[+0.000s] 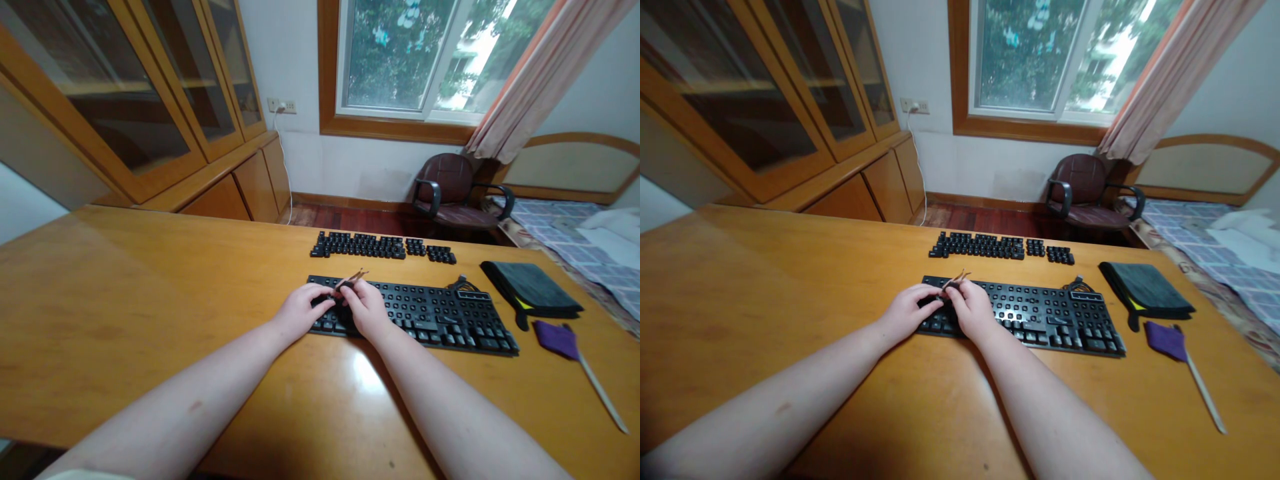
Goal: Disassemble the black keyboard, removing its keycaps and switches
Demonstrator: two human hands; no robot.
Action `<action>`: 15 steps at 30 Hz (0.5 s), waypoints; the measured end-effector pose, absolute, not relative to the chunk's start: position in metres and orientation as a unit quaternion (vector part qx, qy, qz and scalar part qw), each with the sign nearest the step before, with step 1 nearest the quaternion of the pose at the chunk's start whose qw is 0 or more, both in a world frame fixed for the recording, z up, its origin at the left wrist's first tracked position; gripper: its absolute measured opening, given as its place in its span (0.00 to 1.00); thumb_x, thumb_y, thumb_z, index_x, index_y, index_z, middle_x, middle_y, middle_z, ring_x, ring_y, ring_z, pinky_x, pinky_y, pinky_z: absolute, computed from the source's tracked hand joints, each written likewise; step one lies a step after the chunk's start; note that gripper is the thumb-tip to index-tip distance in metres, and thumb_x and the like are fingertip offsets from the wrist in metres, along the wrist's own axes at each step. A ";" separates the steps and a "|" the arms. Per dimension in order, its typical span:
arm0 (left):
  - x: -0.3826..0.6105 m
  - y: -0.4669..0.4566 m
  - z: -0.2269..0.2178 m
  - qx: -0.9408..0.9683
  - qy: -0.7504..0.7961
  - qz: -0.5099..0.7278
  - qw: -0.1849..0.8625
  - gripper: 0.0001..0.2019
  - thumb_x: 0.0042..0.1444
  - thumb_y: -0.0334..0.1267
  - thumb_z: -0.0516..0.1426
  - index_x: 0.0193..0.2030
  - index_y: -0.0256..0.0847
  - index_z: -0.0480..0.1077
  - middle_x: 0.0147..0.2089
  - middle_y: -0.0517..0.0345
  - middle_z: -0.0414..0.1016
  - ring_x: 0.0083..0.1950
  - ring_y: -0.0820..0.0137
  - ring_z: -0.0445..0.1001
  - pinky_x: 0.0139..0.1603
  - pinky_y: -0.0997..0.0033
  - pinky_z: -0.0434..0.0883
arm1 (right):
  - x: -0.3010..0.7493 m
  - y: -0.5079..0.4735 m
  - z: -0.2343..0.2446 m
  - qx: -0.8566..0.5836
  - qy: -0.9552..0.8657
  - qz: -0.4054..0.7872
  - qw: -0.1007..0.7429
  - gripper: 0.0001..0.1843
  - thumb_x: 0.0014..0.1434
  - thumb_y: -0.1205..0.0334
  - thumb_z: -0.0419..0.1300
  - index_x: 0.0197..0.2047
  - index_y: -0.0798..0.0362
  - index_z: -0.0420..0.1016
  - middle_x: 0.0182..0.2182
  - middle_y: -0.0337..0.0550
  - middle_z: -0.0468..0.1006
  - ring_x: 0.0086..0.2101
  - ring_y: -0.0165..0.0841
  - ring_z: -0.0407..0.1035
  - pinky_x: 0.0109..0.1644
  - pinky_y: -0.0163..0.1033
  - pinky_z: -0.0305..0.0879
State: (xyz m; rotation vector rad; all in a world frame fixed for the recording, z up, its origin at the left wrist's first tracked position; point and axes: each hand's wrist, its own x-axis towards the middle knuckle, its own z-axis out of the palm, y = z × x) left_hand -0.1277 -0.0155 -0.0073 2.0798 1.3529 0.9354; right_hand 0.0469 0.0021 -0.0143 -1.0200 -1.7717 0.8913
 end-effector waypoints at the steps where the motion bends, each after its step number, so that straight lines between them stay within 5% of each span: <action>1: -0.128 -0.016 -0.008 0.763 0.493 0.341 0.240 0.10 0.55 0.38 0.56 0.42 0.41 0.73 0.43 0.55 0.76 0.45 0.67 0.73 0.50 0.65 0.69 | 0.047 0.002 -0.015 -0.408 -0.713 0.365 0.437 0.11 0.62 0.59 0.51 0.39 0.52 0.73 0.34 0.45 0.79 0.32 0.34 0.73 0.35 0.38 0.69; 15: -0.130 -0.015 -0.011 0.775 0.483 0.343 0.219 0.12 0.54 0.37 0.58 0.46 0.42 0.73 0.46 0.55 0.76 0.47 0.66 0.73 0.52 0.64 0.69 | 0.047 0.000 -0.004 -0.397 -0.730 0.370 0.415 0.11 0.61 0.61 0.51 0.39 0.52 0.74 0.35 0.44 0.78 0.34 0.33 0.72 0.36 0.36 0.68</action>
